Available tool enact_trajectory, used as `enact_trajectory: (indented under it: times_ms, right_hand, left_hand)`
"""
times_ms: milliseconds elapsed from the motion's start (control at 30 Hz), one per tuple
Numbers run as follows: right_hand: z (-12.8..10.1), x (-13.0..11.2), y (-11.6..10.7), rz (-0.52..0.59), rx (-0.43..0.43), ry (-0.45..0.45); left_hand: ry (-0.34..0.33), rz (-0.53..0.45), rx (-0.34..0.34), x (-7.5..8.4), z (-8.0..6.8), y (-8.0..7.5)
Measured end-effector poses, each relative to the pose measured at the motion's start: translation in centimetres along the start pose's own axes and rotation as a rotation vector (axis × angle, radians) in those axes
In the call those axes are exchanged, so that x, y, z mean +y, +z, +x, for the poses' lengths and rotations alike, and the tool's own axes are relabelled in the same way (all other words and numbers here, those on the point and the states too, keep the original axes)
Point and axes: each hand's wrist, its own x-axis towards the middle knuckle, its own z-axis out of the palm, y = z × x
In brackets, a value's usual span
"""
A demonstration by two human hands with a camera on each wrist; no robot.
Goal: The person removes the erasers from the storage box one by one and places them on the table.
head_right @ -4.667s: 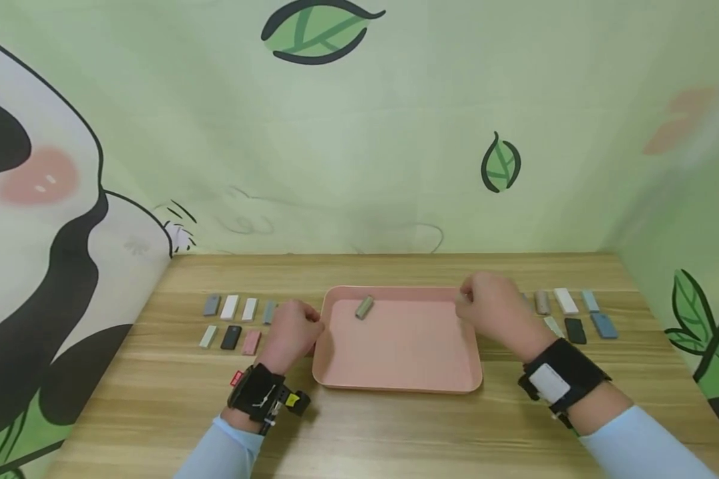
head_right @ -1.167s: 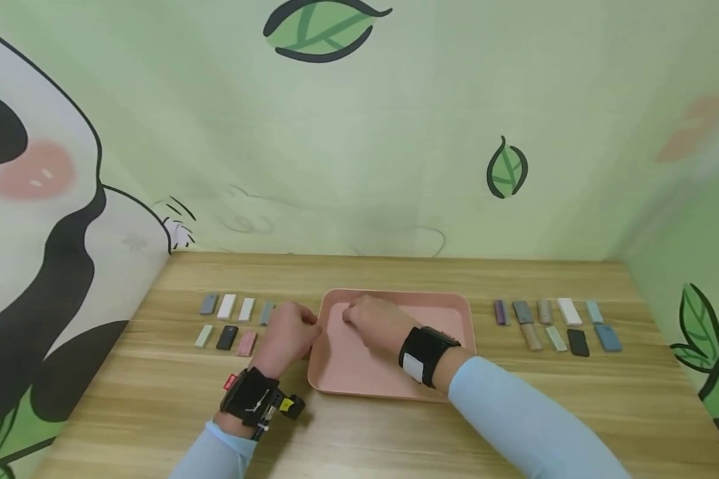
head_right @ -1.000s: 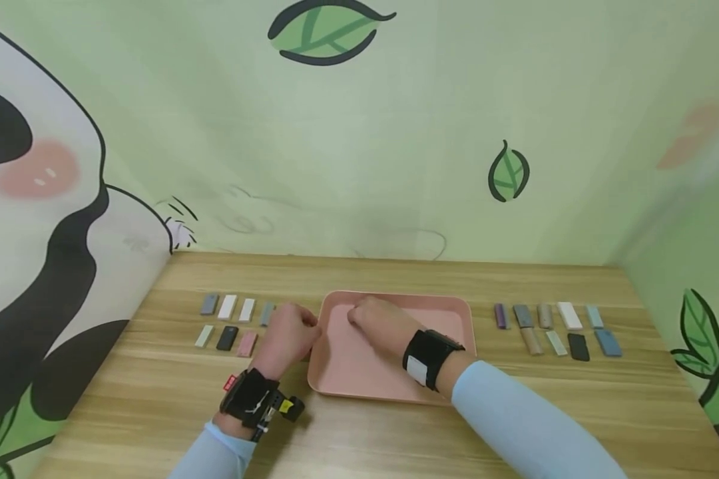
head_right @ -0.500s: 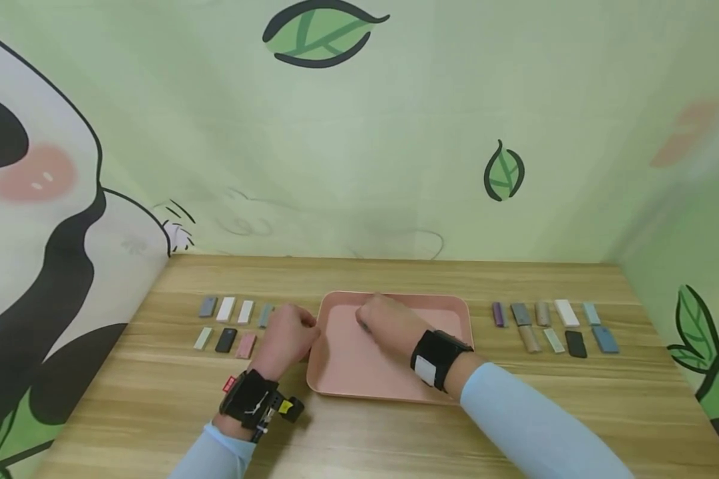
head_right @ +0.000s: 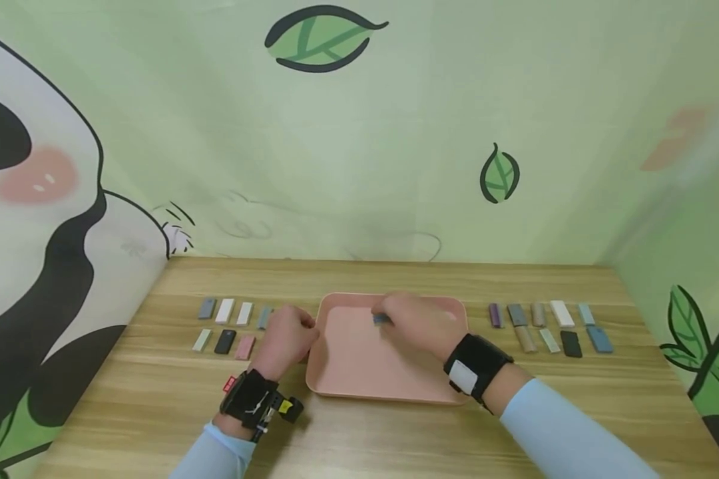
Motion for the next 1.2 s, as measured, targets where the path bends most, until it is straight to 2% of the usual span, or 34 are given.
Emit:
enact_trajectory:
  times_ms: [133,267,367,500,600,833,1067,1200]
  right_hand:
    - [-1.5,0.4,-2.6,0.044,0.094,0.112]
    - [-3.2,1.9,-4.8,0.1,0.219,0.227]
    - [-4.7,3.3,-5.7,0.11,0.325,0.316]
    - [-7.2,4.5,-6.3,0.122,0.407,0.487]
    - [-8.8,5.2,-6.1,0.134,0.422,0.584]
    - [-10.8,7.0,-3.9,0.105,0.399,0.694]
    - [-11.6,8.2,-2.1,0.062,0.395,0.732]
    - [-11.7,8.9,-1.4,0.1,0.359,0.755]
  left_hand:
    - [-0.013,-0.008,-0.002,0.0,0.1,0.0]
    - [-0.013,-0.006,0.003,0.0,0.1,0.0]
    - [-0.012,-0.008,0.009,-0.1,0.1,0.1]
    - [-0.004,-0.006,0.022,-0.2,0.2,0.2]
    - [0.004,0.001,0.035,-0.3,0.1,0.2]
    - [0.016,-0.005,0.031,-0.1,0.0,0.1]
    - [0.011,-0.002,0.031,-0.2,0.1,0.2]
    - [0.017,-0.004,0.032,-0.3,0.2,0.3]
